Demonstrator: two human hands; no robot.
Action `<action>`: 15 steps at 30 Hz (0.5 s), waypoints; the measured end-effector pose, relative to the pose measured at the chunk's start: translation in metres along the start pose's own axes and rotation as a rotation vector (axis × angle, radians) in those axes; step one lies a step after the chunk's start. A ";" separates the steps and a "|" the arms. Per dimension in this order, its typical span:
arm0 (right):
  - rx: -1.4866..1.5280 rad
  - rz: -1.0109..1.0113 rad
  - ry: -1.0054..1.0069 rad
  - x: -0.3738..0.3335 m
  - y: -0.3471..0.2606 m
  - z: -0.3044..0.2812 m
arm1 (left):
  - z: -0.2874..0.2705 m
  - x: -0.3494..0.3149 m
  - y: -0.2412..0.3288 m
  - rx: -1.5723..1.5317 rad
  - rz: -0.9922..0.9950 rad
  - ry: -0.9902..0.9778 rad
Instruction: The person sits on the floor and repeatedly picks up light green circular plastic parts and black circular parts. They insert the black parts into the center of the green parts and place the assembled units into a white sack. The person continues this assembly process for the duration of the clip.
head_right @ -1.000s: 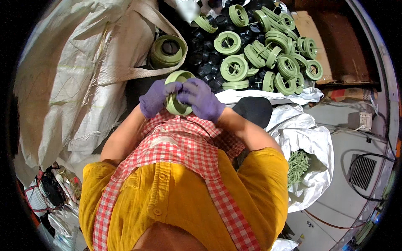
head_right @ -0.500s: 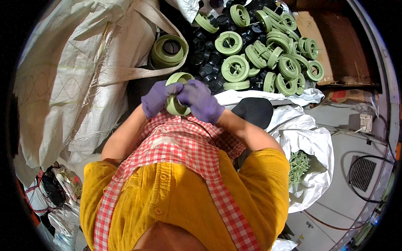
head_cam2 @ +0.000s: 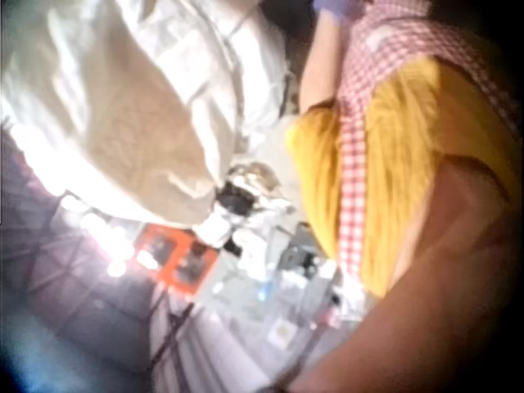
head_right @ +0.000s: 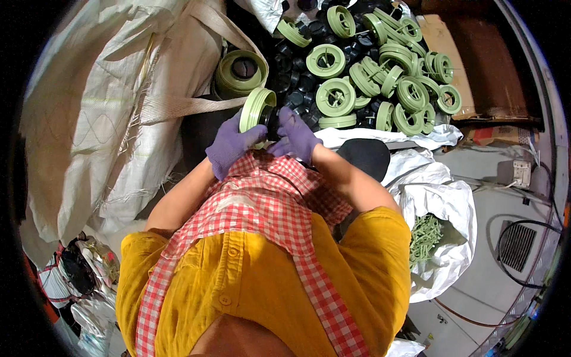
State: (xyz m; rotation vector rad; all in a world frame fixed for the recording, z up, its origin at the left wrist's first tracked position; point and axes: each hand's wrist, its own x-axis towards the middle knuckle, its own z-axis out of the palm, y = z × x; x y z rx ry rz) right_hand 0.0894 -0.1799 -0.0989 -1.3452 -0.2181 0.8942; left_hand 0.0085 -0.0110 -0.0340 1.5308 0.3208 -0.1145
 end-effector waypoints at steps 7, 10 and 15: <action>-0.097 0.504 -0.078 0.012 -0.018 -0.021 | -0.003 0.003 0.001 -0.023 -0.013 0.059; -0.503 -0.090 0.134 0.000 -0.029 -0.002 | -0.003 0.006 -0.002 -0.093 -0.059 0.023; -0.156 -0.292 0.044 0.029 -0.028 0.009 | 0.015 0.012 0.004 -0.050 0.089 0.075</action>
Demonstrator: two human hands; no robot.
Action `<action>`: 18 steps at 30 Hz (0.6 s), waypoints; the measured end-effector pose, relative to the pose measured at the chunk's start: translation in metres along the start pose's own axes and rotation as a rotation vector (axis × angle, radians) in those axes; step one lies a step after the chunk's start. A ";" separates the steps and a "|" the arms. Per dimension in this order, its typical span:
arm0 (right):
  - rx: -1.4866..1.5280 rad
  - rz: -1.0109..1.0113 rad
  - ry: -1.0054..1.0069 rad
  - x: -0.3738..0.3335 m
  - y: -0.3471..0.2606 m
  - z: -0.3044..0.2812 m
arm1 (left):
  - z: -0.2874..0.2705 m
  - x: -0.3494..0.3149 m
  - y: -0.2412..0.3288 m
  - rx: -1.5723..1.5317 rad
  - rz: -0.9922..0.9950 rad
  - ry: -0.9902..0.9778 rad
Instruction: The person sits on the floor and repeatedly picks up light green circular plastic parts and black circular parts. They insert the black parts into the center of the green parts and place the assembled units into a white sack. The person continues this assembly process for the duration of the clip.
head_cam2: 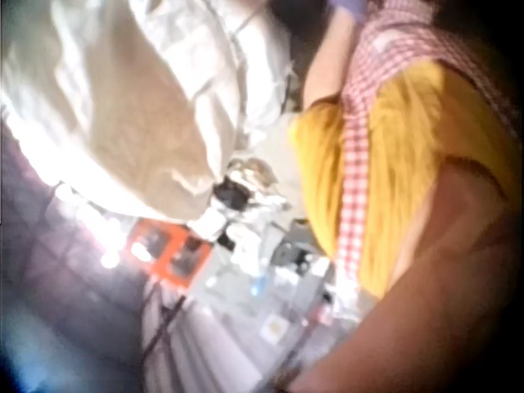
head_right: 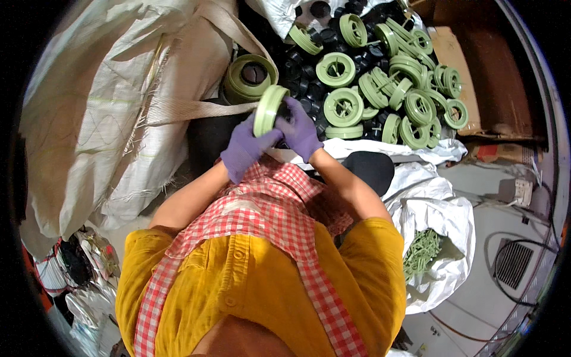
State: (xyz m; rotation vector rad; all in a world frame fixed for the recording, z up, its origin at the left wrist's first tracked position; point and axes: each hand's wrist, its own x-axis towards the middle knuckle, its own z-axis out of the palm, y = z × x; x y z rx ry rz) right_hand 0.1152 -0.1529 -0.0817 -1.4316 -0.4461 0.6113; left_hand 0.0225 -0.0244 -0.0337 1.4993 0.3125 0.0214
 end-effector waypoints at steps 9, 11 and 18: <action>-0.566 -0.518 0.327 0.112 -0.035 0.011 | -0.103 0.115 -0.023 1.256 -0.231 0.184; -0.833 -0.537 0.343 0.141 -0.013 0.014 | -0.102 0.147 -0.003 1.501 -0.484 -0.049; -1.019 -0.227 0.147 0.142 0.018 -0.001 | -0.064 0.142 0.030 0.832 -0.467 0.061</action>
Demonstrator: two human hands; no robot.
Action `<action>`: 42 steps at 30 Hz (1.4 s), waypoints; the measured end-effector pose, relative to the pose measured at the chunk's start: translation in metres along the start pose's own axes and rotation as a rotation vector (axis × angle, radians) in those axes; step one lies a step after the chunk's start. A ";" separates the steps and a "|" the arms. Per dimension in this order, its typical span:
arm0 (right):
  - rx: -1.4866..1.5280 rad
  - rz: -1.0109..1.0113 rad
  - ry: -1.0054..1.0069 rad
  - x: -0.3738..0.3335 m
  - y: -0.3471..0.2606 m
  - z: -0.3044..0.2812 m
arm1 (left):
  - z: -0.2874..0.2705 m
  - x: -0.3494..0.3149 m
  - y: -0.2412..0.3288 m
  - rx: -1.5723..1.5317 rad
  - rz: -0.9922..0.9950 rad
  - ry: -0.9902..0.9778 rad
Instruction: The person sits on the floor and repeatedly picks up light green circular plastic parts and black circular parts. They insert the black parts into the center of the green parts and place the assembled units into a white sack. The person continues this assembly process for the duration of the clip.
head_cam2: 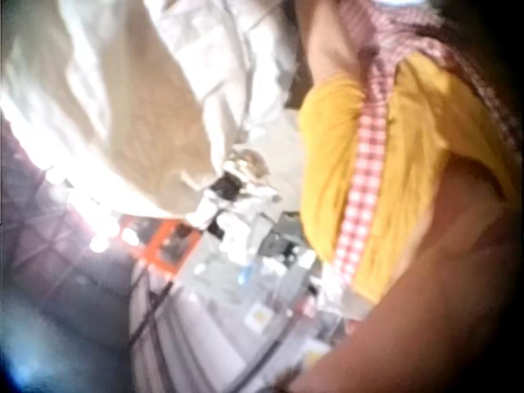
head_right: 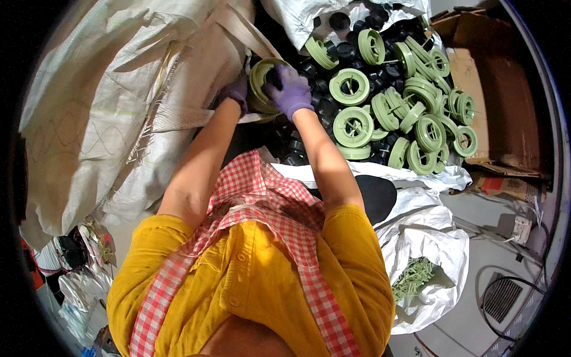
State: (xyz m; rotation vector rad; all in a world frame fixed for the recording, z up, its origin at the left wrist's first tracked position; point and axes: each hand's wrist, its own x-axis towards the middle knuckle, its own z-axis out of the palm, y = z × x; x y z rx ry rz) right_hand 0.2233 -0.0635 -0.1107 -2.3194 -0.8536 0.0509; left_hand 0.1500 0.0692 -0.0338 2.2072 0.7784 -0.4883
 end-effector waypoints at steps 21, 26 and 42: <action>1.095 -0.080 0.376 -0.117 -0.110 -0.030 | -0.039 -0.202 0.006 -0.180 1.021 0.591; 0.787 -0.640 0.427 -0.066 -0.209 -0.121 | -0.145 -0.314 0.024 0.110 1.331 0.637; 0.245 -0.941 0.521 0.040 -0.259 -0.207 | -0.316 -0.368 0.018 -0.216 1.045 1.044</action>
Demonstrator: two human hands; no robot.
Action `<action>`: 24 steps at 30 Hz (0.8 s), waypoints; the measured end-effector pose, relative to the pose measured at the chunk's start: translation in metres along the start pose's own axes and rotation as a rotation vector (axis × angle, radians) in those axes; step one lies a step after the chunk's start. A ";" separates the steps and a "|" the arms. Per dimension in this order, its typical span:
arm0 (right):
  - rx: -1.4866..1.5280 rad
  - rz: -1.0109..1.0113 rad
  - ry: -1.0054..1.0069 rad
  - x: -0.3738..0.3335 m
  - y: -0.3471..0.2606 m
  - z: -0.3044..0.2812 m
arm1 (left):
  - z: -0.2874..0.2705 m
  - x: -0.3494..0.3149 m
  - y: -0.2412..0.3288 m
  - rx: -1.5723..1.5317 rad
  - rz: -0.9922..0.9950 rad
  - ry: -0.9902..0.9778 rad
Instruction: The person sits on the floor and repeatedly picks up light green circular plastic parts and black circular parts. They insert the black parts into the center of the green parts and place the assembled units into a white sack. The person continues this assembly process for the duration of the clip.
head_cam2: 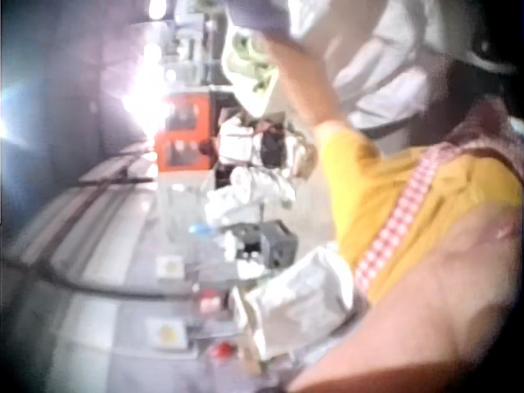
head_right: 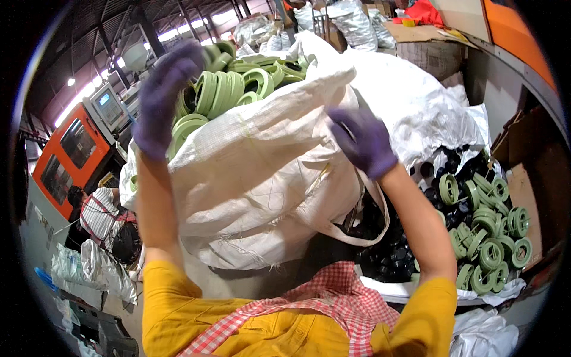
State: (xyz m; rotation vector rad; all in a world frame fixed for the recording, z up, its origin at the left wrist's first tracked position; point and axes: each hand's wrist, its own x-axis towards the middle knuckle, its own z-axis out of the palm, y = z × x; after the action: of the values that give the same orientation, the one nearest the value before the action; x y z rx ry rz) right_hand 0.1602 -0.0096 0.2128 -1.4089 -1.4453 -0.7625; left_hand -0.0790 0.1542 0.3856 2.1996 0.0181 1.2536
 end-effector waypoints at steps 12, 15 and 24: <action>-0.894 1.190 -0.905 -0.449 0.053 -0.061 | 0.231 -0.287 -0.104 -0.322 -0.428 -1.156; -0.875 1.316 -1.025 -0.430 0.051 -0.078 | 0.246 -0.305 -0.082 -0.195 -0.331 -1.342; -0.882 1.169 -0.984 -0.448 0.089 -0.074 | 0.265 -0.316 -0.100 -0.313 -0.611 -1.305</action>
State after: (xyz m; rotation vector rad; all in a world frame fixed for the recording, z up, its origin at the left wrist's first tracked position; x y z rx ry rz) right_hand 0.2124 -0.2366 -0.1863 -3.1258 -0.5212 0.2018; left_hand -0.0179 0.0125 -0.0100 2.0764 -0.0247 -0.5522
